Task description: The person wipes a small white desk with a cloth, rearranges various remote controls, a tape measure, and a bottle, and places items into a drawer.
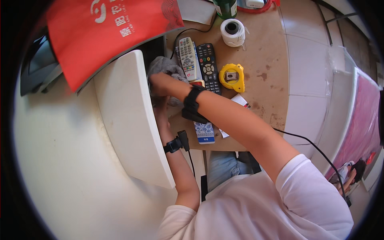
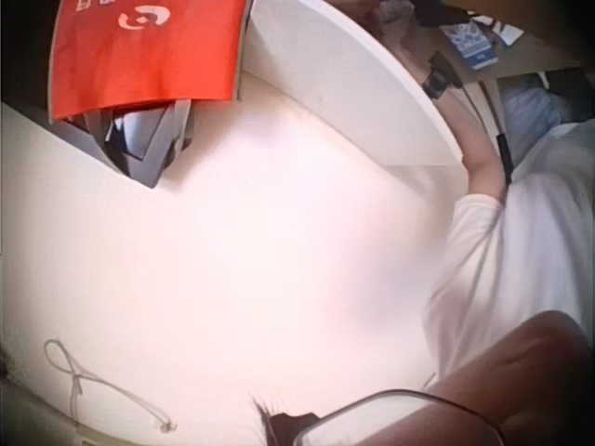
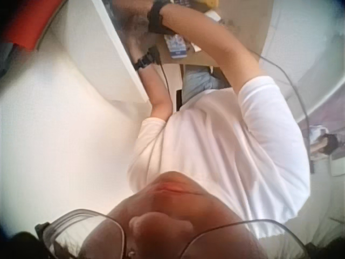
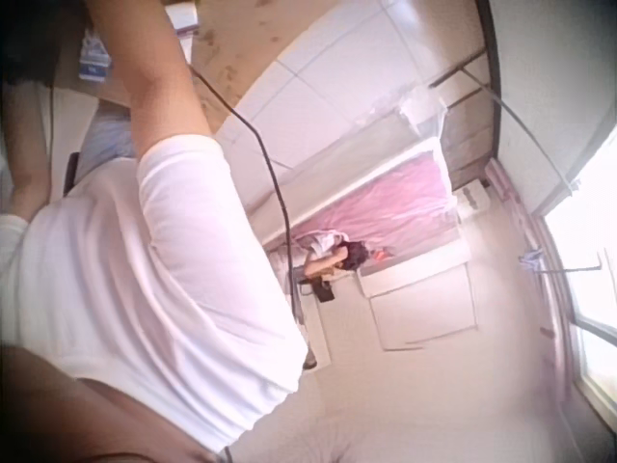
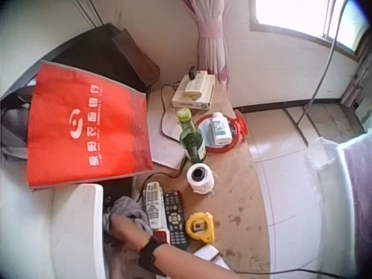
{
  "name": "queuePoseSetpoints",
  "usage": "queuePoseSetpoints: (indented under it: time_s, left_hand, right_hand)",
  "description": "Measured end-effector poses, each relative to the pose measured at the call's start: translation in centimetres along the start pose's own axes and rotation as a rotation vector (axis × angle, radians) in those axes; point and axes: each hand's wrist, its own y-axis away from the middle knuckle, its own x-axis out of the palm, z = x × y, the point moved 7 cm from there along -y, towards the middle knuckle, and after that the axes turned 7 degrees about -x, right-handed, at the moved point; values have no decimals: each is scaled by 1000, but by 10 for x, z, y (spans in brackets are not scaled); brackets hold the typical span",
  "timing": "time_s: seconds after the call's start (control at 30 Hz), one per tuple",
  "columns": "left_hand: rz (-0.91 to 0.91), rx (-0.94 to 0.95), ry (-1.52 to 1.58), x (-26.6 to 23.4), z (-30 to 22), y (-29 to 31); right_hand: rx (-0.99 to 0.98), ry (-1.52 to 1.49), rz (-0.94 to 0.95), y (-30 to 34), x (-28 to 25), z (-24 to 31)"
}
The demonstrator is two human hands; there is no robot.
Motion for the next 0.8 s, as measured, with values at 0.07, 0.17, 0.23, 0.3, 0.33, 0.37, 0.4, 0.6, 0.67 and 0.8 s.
queuePoseSetpoints:
  time_s: [0.07,0.17,0.23,0.3,0.33,0.37,0.4,0.6,0.67,0.8]
  left_hand:
    - [14,91,-37,-31,23,17]
    - [153,96,-283,-51,53,60]
    - [30,261,299,-45,16,115]
    - [-68,369,47,-50,7,164]
    - [45,406,-38,-40,-5,193]
    - [155,451,-124,-28,-22,218]
    - [150,455,-103,-29,-32,232]
    - [872,778,-272,36,-60,311]
    - [948,709,-314,60,-59,319]
    - [1017,581,-282,98,-36,320]
  right_hand:
    - [-182,-25,105,28,15,35]
    - [-203,-72,251,100,14,75]
    - [-305,-93,-35,153,-22,85]
    - [-262,68,-162,211,-61,113]
    - [-214,-78,-178,235,-69,99]
    - [-170,-223,-198,256,-77,84]
    - [-170,-330,-119,277,-84,83]
    - [138,-526,94,388,-127,64]
    - [191,-442,57,413,-137,45]
    - [422,-146,-349,438,-160,-5]
